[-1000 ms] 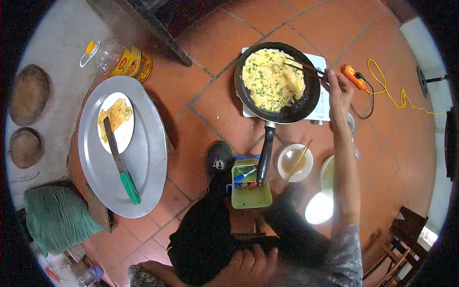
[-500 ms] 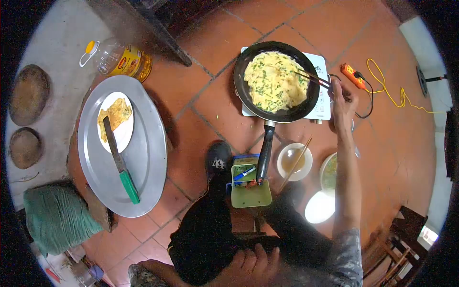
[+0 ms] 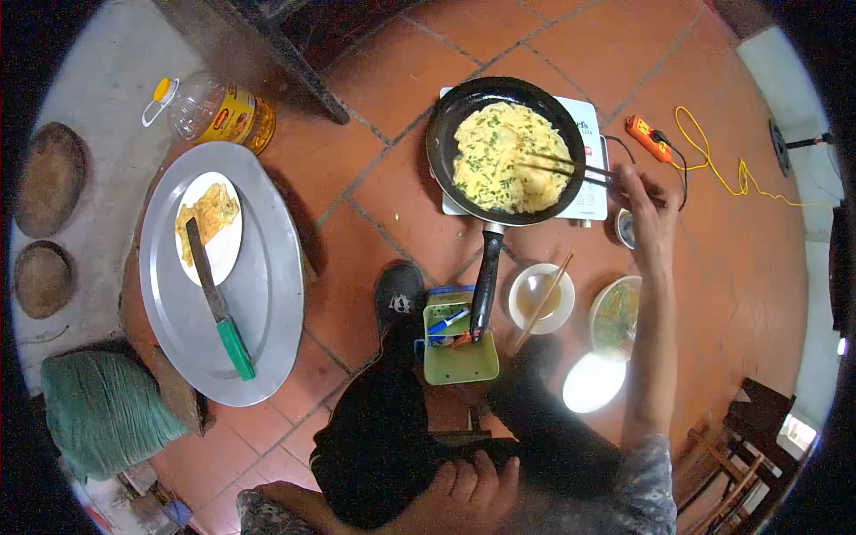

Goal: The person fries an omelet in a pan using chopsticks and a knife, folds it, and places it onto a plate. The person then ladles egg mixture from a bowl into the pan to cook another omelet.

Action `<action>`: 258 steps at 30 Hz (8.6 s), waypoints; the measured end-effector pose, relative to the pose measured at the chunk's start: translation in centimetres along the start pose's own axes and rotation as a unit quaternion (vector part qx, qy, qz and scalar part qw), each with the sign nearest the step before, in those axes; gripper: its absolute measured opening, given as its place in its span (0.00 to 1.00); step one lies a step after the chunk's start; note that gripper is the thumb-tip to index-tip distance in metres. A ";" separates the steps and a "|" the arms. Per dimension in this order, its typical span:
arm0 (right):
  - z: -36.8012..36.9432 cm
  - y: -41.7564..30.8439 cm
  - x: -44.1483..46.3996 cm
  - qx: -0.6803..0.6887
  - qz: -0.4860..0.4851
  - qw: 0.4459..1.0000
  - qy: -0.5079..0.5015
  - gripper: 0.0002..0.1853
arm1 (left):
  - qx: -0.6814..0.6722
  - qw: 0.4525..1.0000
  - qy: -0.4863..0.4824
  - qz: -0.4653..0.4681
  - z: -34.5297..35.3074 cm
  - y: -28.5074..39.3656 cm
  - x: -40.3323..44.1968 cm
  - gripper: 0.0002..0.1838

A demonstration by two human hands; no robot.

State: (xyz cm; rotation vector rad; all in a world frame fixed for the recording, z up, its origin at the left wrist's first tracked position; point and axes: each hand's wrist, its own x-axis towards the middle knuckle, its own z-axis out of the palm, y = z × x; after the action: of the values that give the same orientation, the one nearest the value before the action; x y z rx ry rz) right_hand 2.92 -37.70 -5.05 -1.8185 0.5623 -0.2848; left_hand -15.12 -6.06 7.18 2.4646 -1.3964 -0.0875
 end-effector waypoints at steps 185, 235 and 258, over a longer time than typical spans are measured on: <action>-1.8 -0.9 -4.2 -0.074 -0.018 0.985 0.158 0.24 | -0.295 0.859 -0.245 -0.339 4.1 -18.4 7.8 0.16; -2.3 -2.2 -5.3 -0.082 -0.006 0.988 0.134 0.22 | -0.294 0.861 -0.244 -0.337 4.1 -18.7 7.6 0.16; -2.1 -1.1 -4.5 -0.092 -0.004 0.985 0.143 0.21 | -0.297 0.859 -0.242 -0.339 4.1 -18.5 7.5 0.17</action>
State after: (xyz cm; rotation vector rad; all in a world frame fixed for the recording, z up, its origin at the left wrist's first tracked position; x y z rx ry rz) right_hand -1.62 -36.95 -2.95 -1.9728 0.8041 -0.5202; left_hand 3.29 -4.45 -1.43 2.3050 -0.4213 -1.1665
